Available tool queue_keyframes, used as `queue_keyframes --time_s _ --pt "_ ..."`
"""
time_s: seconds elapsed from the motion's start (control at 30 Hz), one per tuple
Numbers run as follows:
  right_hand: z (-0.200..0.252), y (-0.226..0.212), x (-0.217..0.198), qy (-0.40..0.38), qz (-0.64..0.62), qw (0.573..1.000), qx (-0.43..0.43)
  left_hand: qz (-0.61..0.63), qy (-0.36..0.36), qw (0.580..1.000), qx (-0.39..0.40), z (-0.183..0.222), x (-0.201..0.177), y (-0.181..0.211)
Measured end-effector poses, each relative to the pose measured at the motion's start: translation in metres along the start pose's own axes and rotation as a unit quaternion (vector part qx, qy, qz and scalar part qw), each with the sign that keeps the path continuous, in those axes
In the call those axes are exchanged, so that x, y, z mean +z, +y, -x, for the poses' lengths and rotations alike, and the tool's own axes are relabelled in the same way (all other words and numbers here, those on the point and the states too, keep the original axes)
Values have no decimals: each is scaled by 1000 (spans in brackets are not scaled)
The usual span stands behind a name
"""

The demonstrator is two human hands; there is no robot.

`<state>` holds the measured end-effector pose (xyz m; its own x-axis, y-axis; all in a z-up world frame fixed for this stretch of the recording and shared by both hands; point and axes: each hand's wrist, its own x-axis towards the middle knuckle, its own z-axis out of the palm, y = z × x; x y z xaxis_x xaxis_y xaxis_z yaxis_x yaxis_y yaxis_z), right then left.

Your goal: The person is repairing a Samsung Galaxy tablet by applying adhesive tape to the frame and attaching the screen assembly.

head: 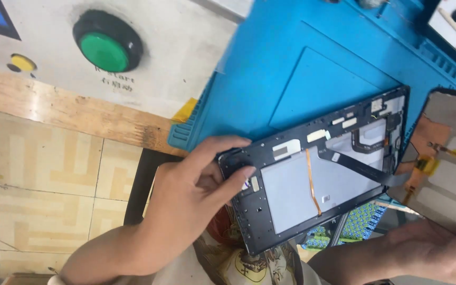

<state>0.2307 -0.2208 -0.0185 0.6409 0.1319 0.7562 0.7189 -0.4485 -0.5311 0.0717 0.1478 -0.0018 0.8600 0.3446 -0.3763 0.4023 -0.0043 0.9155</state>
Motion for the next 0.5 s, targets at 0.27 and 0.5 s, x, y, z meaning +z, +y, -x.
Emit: queue_keyframes --time_s 0.27,0.5 --pt "0 -5 -13 16 -85 996 9 24 16 998 -53 19 7 27" --pt "42 46 -56 12 72 997 1 25 17 998 -55 20 7 26"
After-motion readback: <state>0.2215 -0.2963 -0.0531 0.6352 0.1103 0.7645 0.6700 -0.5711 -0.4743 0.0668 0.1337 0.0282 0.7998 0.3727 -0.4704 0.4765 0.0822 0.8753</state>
